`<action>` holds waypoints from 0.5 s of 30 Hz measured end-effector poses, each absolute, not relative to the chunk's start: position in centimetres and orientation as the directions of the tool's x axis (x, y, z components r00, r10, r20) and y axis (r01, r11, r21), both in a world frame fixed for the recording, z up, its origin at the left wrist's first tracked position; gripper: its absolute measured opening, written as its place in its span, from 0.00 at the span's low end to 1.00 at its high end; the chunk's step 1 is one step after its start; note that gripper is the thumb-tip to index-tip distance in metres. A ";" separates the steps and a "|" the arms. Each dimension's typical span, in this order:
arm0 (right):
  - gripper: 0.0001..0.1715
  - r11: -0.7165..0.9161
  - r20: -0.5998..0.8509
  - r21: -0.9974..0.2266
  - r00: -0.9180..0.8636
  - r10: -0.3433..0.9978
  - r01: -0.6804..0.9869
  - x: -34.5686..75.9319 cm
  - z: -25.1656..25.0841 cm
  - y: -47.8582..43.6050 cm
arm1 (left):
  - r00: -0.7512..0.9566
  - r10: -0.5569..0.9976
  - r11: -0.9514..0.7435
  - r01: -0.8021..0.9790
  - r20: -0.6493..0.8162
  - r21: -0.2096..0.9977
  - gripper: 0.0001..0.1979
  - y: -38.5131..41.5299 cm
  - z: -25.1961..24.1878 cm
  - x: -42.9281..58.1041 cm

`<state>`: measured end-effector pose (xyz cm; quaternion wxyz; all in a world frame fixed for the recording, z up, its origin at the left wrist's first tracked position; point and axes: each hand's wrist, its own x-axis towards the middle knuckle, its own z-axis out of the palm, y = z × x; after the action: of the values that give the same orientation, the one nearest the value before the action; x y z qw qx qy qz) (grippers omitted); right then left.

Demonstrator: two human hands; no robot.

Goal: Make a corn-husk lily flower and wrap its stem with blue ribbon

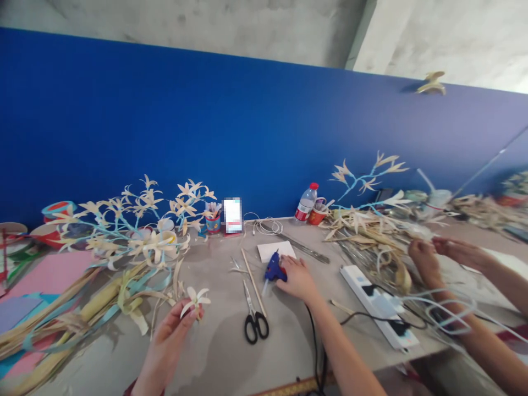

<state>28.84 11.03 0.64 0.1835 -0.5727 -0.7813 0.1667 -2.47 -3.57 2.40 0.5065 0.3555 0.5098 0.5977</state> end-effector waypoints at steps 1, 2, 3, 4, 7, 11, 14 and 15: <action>0.23 0.281 0.095 -0.516 -0.272 0.958 0.809 29.3 0.9 11.3 | -0.240 0.967 0.030 -0.241 -0.089 0.970 0.15 -3.6 2.5 -2.4; 0.23 0.271 0.095 -0.563 -0.265 0.960 0.780 29.8 1.2 11.5 | -0.243 0.966 0.028 -0.243 -0.089 0.970 0.15 -3.5 2.6 -2.4; 0.22 0.261 0.095 -0.610 -0.258 0.962 0.748 30.2 1.6 11.7 | -0.241 0.966 0.029 -0.246 -0.090 0.969 0.15 -3.5 2.6 -2.3; 0.23 0.249 0.097 -0.659 -0.248 0.964 0.709 30.5 2.0 11.8 | -0.235 0.968 0.031 -0.250 -0.092 0.968 0.15 -3.4 2.6 -2.2; 0.25 0.213 0.116 -0.811 -0.206 0.972 0.545 30.6 3.1 11.4 | -0.219 0.972 0.027 -0.278 -0.090 0.960 0.14 -3.2 2.8 -1.8; 0.22 0.157 0.151 -0.987 -0.158 0.976 0.027 28.0 3.7 8.5 | -0.211 0.974 0.000 -0.349 -0.078 0.937 0.09 -2.8 3.4 -1.2; 0.11 0.168 0.186 -0.980 -0.193 0.964 -0.104 25.2 4.0 4.5 | -0.218 0.972 -0.012 -0.415 -0.087 0.910 0.08 -2.5 4.0 -0.8; 0.09 0.185 0.198 -0.980 -0.222 0.955 -0.078 24.3 4.3 3.2 | -0.223 0.971 -0.016 -0.436 -0.090 0.900 0.07 -2.4 4.2 -0.7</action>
<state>24.29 3.18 4.26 0.4989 -0.3742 -0.5861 0.5173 -0.71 -2.42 4.18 0.5448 0.3029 0.4417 0.6453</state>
